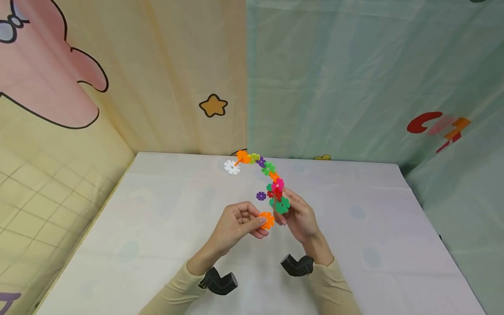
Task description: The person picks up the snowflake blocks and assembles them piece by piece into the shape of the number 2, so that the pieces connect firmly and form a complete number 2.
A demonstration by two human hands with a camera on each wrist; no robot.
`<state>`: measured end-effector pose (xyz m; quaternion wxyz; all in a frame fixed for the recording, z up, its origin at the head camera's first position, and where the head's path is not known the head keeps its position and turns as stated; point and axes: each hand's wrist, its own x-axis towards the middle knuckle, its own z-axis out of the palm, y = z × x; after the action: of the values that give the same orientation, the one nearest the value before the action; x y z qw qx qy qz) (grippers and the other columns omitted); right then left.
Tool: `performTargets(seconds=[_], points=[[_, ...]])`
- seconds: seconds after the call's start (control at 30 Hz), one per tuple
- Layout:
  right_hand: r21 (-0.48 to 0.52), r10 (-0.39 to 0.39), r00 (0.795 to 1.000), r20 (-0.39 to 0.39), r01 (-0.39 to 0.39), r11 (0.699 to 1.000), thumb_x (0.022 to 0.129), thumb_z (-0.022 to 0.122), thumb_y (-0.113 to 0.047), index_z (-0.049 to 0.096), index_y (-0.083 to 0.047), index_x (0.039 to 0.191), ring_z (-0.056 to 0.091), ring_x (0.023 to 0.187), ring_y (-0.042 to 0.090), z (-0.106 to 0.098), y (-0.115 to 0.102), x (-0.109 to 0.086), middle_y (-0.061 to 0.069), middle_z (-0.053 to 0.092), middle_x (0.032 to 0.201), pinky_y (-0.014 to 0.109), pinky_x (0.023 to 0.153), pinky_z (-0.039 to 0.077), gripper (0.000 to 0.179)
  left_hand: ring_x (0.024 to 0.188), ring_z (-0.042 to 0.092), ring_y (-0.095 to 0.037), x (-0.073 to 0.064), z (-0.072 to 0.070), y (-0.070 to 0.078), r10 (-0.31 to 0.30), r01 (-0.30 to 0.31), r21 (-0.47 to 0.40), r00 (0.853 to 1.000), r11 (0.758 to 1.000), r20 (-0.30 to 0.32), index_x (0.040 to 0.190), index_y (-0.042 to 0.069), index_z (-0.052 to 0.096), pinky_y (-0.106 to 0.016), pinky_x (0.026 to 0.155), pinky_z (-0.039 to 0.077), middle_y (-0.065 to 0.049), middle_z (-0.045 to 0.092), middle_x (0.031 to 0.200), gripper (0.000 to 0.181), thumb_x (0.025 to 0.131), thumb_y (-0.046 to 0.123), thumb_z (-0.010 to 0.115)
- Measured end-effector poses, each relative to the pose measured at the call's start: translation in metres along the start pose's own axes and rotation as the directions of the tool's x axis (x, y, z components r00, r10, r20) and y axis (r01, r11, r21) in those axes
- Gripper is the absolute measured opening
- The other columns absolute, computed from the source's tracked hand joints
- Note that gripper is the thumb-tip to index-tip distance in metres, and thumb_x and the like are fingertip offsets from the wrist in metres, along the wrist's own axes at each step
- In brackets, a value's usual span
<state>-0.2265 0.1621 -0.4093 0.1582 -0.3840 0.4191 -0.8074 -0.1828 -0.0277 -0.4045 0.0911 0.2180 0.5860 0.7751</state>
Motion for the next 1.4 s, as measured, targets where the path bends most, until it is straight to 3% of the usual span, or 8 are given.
performTargets(seconds=[0.2,0.43,0.5,0.7,0.87,1.07,1.27,1.4], points=[[0.037,0.002,1.000,-0.024,-0.002,0.999,0.102,0.002,-0.005,0.051,-0.007,0.097,0.028,0.051,0.022,0.001,-0.001,-0.001,0.009,0.030,0.073,0.032,0.049,0.021,0.049,0.068,0.068,-0.031,0.000,0.001,0.001,-0.015,0.015,0.004,1.000,1.000,0.005,0.093,-0.014,0.056,-0.038,0.063,0.057,-0.027,0.065,0.081,0.015,0.089,-0.001,0.063],[-0.098,0.047,0.989,-0.142,-0.062,0.993,0.105,0.015,-0.010,0.051,-0.007,0.103,0.038,0.053,0.017,0.002,0.000,-0.002,0.007,0.038,0.066,0.020,0.051,0.039,0.036,0.070,0.064,-0.048,0.000,0.002,0.001,0.021,-0.020,0.010,0.999,1.000,-0.029,0.093,-0.014,0.056,-0.040,0.062,0.057,-0.032,0.063,0.082,0.016,0.089,-0.001,0.063],[-0.145,0.057,0.981,-0.186,-0.085,0.986,0.106,0.021,-0.012,0.051,-0.008,0.106,0.040,0.053,0.015,0.004,0.000,-0.003,0.005,0.041,0.068,0.017,0.054,0.043,0.030,0.070,0.065,-0.045,0.000,0.002,0.001,0.031,-0.030,0.014,0.998,0.999,-0.047,0.093,-0.014,0.056,-0.040,0.062,0.057,-0.031,0.064,0.082,0.016,0.089,0.000,0.064],[-0.333,-0.040,0.973,-0.227,-0.039,0.942,0.105,0.030,-0.008,0.046,-0.005,0.092,0.040,0.053,0.020,0.009,-0.001,-0.001,0.008,0.043,0.069,0.021,0.051,0.043,0.020,0.065,0.069,-0.022,0.001,0.001,0.001,0.031,-0.031,0.001,0.994,1.000,-0.107,0.093,-0.015,0.056,-0.038,0.061,0.057,-0.033,0.062,0.081,0.016,0.088,-0.001,0.064],[-0.464,-0.124,0.950,-0.287,-0.025,0.885,0.102,0.038,-0.003,0.044,0.006,0.085,0.043,0.051,0.020,0.012,0.000,0.000,0.010,0.048,0.069,0.023,0.049,0.046,0.020,0.063,0.068,-0.018,0.001,0.000,0.002,0.030,-0.029,0.008,0.988,1.000,-0.153,0.093,-0.015,0.057,-0.038,0.061,0.057,-0.035,0.061,0.080,0.017,0.089,0.000,0.065],[-0.509,-0.134,0.940,-0.314,-0.048,0.859,0.100,0.044,-0.003,0.047,0.005,0.081,0.047,0.052,0.020,0.013,0.000,-0.001,0.011,0.050,0.070,0.024,0.049,0.050,0.021,0.064,0.069,-0.026,0.000,0.001,0.001,0.011,-0.008,0.014,0.979,1.000,-0.202,0.093,-0.014,0.057,-0.039,0.061,0.057,-0.029,0.063,0.078,0.017,0.089,0.000,0.065],[-0.521,-0.143,0.946,-0.291,-0.032,0.853,0.099,0.045,0.001,0.048,0.006,0.080,0.046,0.051,0.021,0.012,-0.002,-0.002,0.012,0.049,0.068,0.025,0.047,0.048,0.020,0.062,0.068,-0.019,0.001,0.003,-0.005,0.004,-0.015,-0.047,0.975,0.999,-0.221,0.092,-0.015,0.056,-0.036,0.061,0.057,-0.023,0.064,0.075,0.015,0.088,-0.003,0.064],[-0.567,-0.120,0.945,-0.304,-0.078,0.820,0.098,0.048,-0.001,0.050,0.002,0.078,0.046,0.048,0.021,0.011,-0.008,-0.002,0.012,0.048,0.065,0.025,0.045,0.048,0.020,0.063,0.069,-0.019,0.002,0.005,-0.010,0.001,-0.020,-0.082,0.975,0.996,-0.224,0.092,-0.015,0.056,-0.035,0.061,0.057,-0.022,0.065,0.076,0.016,0.088,-0.002,0.064]])
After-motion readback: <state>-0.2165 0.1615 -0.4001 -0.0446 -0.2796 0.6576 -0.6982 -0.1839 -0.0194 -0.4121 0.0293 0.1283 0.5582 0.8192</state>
